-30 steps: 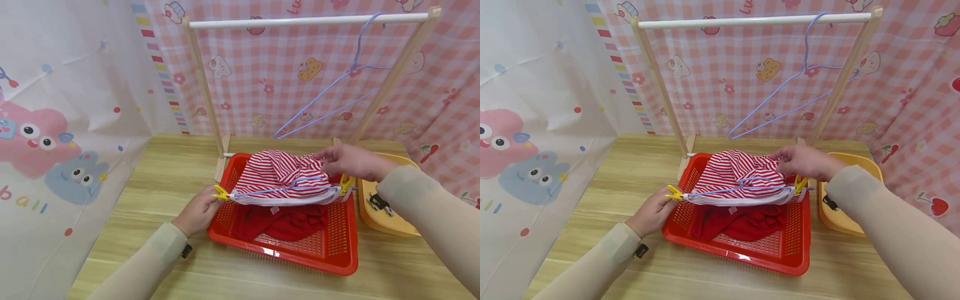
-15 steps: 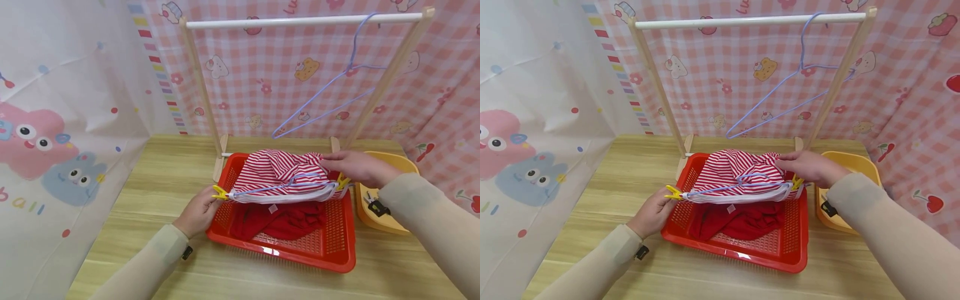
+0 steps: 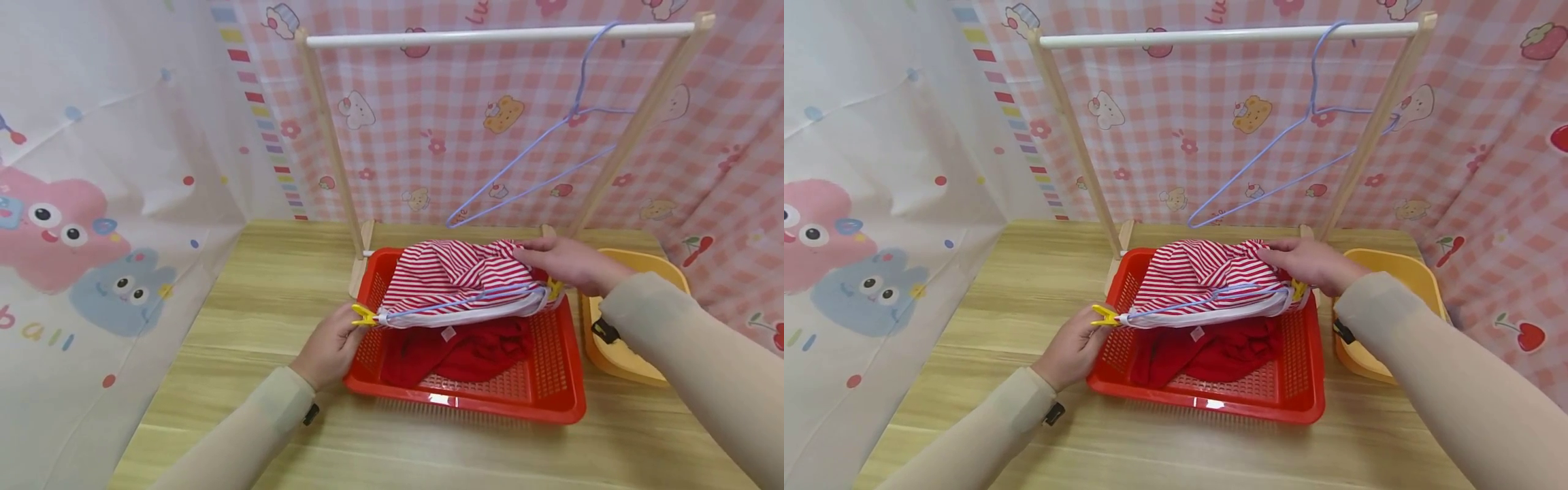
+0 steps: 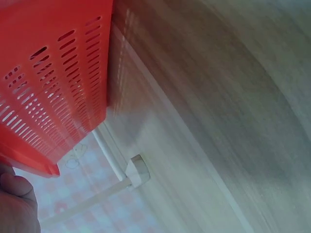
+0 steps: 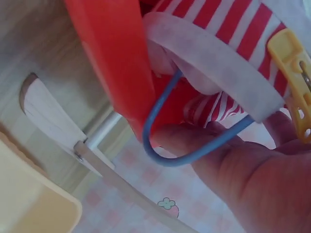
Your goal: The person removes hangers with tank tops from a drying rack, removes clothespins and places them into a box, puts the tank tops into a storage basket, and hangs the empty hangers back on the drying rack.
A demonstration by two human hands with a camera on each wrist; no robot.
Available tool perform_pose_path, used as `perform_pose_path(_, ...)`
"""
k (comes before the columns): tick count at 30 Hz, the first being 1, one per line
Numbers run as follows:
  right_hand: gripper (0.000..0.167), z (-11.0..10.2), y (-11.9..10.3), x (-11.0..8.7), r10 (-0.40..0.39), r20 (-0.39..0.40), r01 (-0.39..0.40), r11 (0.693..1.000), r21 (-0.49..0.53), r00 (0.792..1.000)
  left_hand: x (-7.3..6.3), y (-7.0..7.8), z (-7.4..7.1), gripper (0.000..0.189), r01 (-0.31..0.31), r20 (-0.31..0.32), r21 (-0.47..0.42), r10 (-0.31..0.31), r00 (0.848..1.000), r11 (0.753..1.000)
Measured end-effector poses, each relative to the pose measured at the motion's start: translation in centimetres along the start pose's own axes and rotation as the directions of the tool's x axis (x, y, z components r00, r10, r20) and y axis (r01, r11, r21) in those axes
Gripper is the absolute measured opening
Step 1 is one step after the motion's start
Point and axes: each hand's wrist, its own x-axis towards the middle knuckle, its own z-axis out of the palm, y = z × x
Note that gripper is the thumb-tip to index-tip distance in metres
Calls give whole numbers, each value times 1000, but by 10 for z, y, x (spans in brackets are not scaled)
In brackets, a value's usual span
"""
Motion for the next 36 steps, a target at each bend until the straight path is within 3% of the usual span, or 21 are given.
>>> perform_pose_path(5, 79, -10, -11, 11, -19, -23, 16, 994, -105, 1000, 3, 0, 0, 21, -11, -2, 13, 11, 1000, 1000)
perform_pose_path(10, 84, -12, -24, 21, -51, -33, 39, 955, -294, 998, 3, 0, 0, 20, -25, -7, 18, 25, 1000, 1000)
perform_pose_path(19, 37, -6, -31, 31, -187, -25, 154, 871, -466, 982, 3, 0, -1, 21, -21, -8, 17, 21, 1000, 1000)
perform_pose_path(21, 29, -5, -30, 31, -214, -45, 170, 871, -461, 976, 3, 0, 0, 20, -24, -12, 18, 24, 1000, 1000)
perform_pose_path(27, 23, -5, -34, 21, -256, -75, 220, 923, -316, 964, 3, 0, 0, 19, -26, -17, 22, 26, 999, 999)
perform_pose_path(34, 27, -5, -44, 8, -253, 55, 259, 953, -156, 966, 3, 1, 0, 19, -20, -24, 26, 20, 1000, 999)
perform_pose_path(36, 25, -3, -45, 7, -251, 89, 263, 950, -171, 964, 3, 1, 0, 18, -16, -22, 30, 17, 1000, 999)
